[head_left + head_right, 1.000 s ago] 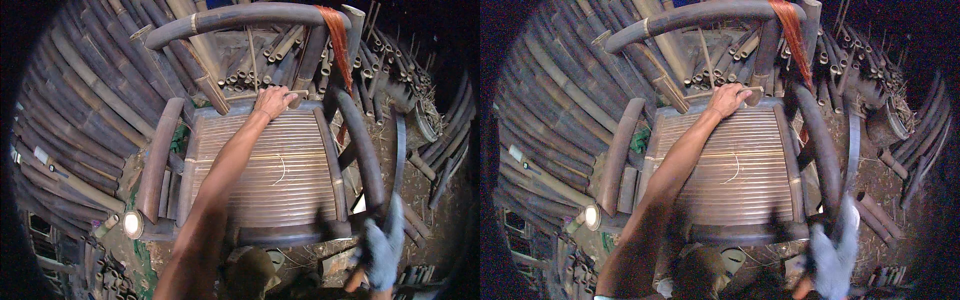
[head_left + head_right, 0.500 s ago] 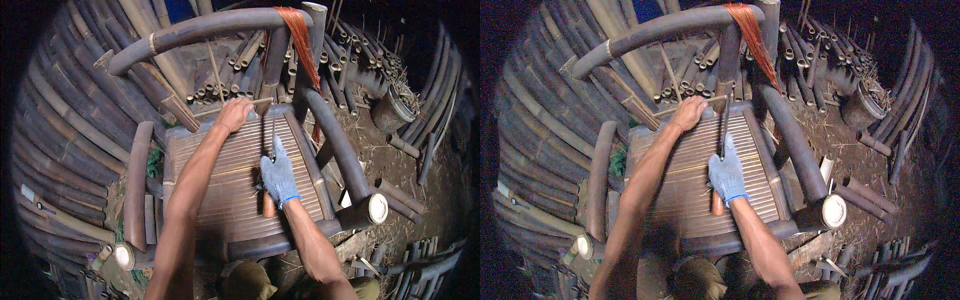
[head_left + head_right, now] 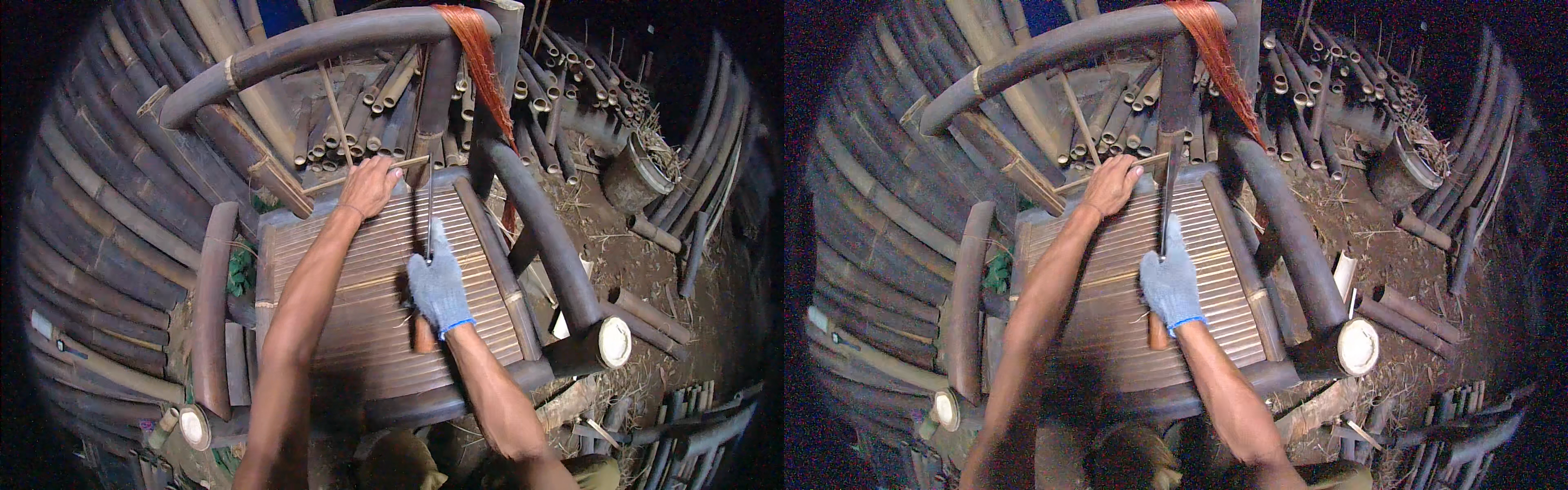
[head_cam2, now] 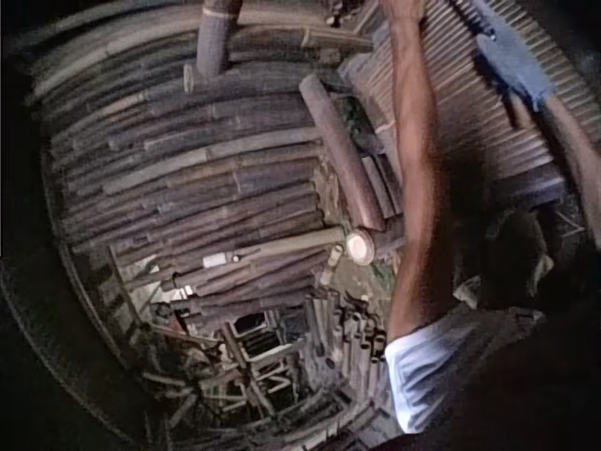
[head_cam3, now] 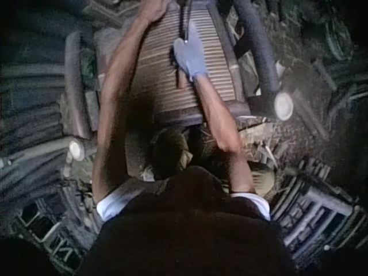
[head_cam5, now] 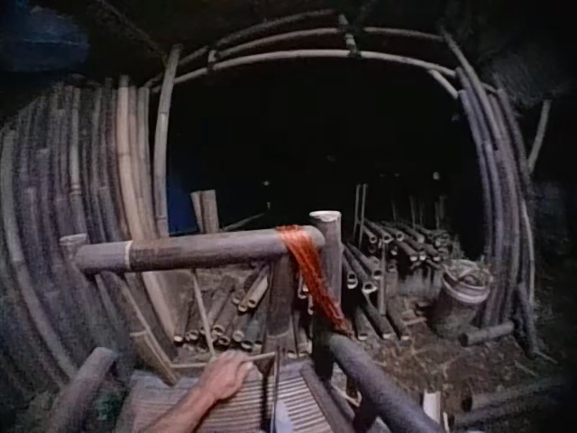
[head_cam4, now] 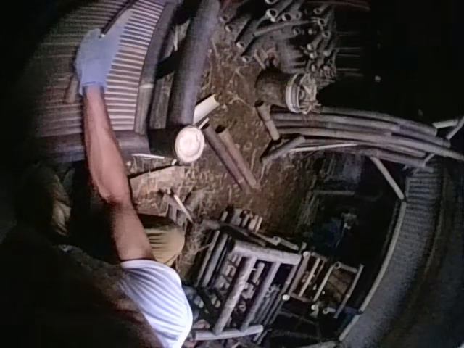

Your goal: The person constructs a bamboo chair by hand, threading copper wire through the frame joints and using a machete to split and shave bamboo strips into thin fasteners.

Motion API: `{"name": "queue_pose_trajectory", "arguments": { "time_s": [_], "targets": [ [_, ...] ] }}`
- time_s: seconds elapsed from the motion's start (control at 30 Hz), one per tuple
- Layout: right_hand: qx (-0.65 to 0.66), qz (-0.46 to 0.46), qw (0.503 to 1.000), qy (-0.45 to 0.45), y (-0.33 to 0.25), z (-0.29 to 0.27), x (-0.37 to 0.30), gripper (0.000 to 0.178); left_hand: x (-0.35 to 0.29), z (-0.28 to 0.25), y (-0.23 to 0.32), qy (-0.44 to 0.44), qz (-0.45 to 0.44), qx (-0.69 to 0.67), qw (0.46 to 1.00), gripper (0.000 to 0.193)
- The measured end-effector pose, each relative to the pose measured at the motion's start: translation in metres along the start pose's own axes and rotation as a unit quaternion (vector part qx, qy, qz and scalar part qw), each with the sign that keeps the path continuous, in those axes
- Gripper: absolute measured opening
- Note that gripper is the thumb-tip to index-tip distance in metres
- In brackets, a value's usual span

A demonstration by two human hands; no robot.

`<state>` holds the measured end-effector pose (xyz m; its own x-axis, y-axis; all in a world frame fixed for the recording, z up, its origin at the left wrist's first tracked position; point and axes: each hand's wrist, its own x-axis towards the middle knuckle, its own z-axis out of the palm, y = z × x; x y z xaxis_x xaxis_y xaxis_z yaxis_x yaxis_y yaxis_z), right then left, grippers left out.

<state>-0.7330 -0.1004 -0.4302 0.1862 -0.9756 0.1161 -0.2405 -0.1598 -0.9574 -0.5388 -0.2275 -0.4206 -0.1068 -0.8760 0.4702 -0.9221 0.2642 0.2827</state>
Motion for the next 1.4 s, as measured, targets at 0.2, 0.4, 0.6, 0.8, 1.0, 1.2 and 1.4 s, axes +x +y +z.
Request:
{"name": "queue_pose_trajectory", "arguments": {
  "time_s": [0.2,0.4,0.6,0.8,1.0,1.2,1.4],
  "targets": [
    [-0.064,-0.002,0.998,0.017,-0.011,0.007,0.001,0.07,0.004,-0.001,0.001,-0.004,0.01,0.001,1.0,0.029],
    [0.071,0.024,0.987,0.14,-0.011,-0.001,0.002,0.07,-0.002,0.004,0.001,0.036,0.019,-0.008,0.999,0.029],
    [0.044,-0.075,0.983,0.162,0.003,-0.006,0.005,0.071,-0.005,0.002,0.0,0.055,0.033,-0.022,0.998,0.029],
    [-0.059,-0.004,0.998,0.027,-0.009,-0.003,-0.004,0.073,-0.008,-0.001,-0.006,0.052,-0.001,-0.038,0.998,0.029],
    [-0.077,-0.033,0.989,0.125,-0.001,0.016,-0.001,0.072,-0.003,0.001,-0.004,0.07,0.022,-0.039,0.997,0.025],
    [0.08,0.039,0.992,0.093,-0.025,0.001,-0.008,0.074,-0.007,0.0,-0.003,0.072,0.019,-0.023,0.997,0.024],
    [-0.023,-0.026,0.995,0.088,-0.005,-0.001,0.004,0.072,-0.003,0.0,-0.004,0.09,0.023,-0.038,0.995,0.025]
  ]
}}
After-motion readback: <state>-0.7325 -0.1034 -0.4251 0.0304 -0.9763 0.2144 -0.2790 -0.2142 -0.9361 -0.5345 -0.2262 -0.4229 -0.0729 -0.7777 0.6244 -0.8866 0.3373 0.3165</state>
